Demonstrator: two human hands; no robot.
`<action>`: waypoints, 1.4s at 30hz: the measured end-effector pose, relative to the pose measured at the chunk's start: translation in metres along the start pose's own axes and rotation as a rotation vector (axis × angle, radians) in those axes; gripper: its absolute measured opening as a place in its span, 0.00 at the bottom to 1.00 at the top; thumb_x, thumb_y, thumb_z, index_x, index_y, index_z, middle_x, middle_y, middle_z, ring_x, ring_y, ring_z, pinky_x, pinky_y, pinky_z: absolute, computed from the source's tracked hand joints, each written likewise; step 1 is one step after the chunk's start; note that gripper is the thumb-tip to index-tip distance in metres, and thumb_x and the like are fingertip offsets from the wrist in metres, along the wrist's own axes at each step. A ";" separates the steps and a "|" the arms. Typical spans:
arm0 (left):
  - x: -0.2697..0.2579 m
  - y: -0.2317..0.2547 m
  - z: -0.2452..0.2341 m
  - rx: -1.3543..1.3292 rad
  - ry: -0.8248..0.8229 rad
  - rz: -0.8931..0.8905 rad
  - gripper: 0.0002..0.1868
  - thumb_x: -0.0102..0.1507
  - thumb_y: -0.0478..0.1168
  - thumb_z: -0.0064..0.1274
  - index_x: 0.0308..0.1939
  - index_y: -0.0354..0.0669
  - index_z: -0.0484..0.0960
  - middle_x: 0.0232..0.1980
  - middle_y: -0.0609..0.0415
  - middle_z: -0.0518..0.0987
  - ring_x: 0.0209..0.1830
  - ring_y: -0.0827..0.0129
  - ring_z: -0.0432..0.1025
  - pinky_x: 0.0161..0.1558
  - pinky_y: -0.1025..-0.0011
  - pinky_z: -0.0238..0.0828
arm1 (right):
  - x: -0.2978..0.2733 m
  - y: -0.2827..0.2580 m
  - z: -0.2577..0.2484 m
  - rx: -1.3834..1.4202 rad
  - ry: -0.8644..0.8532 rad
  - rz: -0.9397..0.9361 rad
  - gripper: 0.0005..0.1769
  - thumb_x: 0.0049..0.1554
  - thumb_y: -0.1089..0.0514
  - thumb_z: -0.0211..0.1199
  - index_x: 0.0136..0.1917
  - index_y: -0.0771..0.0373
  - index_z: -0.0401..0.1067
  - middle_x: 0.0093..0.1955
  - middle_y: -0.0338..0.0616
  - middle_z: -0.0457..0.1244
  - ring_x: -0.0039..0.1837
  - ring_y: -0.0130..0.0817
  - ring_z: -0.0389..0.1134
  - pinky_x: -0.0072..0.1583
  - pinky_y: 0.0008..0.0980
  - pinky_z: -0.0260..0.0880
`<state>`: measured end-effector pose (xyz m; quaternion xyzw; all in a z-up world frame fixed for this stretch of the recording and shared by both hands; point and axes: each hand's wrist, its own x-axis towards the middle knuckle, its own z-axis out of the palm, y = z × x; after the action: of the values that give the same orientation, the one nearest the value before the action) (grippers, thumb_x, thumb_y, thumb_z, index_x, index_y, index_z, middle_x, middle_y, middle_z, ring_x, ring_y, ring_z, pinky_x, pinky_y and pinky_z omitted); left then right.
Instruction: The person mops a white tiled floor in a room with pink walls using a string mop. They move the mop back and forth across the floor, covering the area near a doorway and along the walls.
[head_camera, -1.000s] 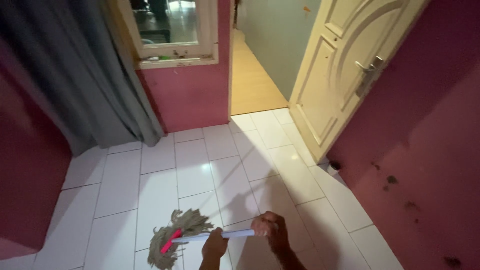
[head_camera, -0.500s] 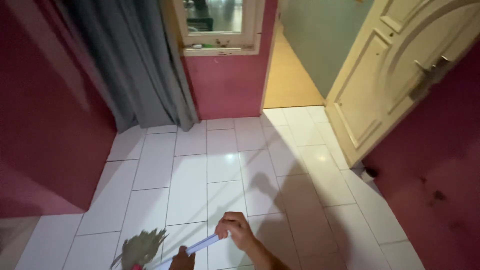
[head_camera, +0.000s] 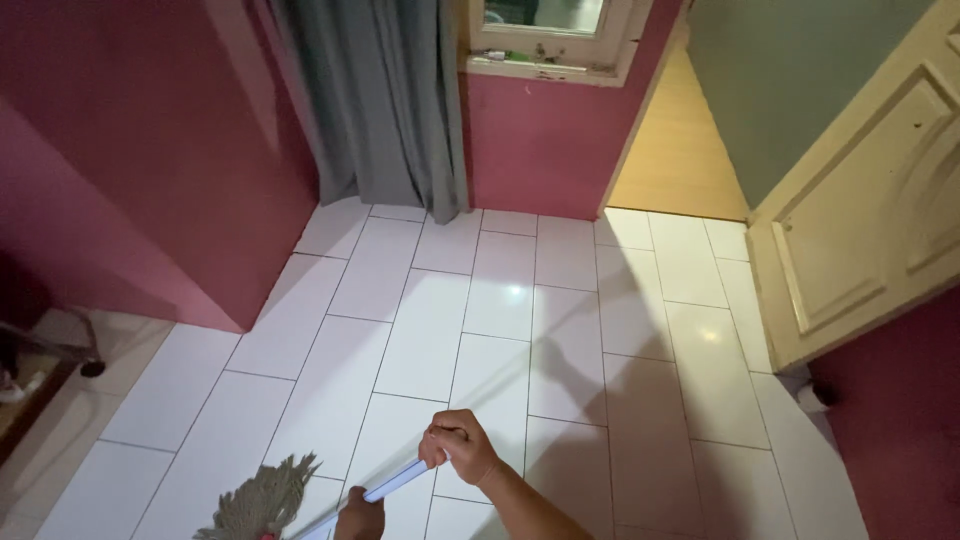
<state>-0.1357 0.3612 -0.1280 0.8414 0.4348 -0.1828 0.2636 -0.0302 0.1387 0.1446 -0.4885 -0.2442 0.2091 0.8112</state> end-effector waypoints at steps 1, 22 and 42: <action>-0.014 0.011 0.000 -0.001 -0.002 -0.007 0.17 0.62 0.59 0.50 0.49 0.60 0.74 0.47 0.48 0.89 0.52 0.46 0.82 0.53 0.54 0.76 | -0.002 -0.003 -0.006 0.002 -0.003 0.006 0.21 0.58 0.71 0.49 0.24 0.63 0.54 0.21 0.45 0.55 0.28 0.40 0.62 0.41 0.41 0.72; -0.068 0.261 0.099 -0.390 -0.119 0.298 0.16 0.65 0.40 0.45 0.57 0.58 0.73 0.55 0.41 0.75 0.43 0.45 0.80 0.49 0.51 0.76 | -0.068 -0.164 -0.150 -0.474 0.203 -0.219 0.17 0.59 0.61 0.54 0.30 0.67 0.72 0.26 0.44 0.64 0.29 0.28 0.59 0.34 0.29 0.58; -0.245 0.480 0.229 -0.094 -0.560 0.930 0.10 0.66 0.40 0.44 0.50 0.52 0.76 0.45 0.46 0.79 0.41 0.54 0.78 0.40 0.56 0.74 | -0.227 -0.257 -0.266 -1.056 0.752 -0.149 0.19 0.53 0.51 0.59 0.23 0.57 0.70 0.26 0.35 0.66 0.30 0.27 0.67 0.36 0.28 0.66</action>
<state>0.1081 -0.1646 -0.0418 0.8515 -0.0623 -0.2442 0.4598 -0.0252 -0.2881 0.2236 -0.8430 -0.0466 -0.1811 0.5044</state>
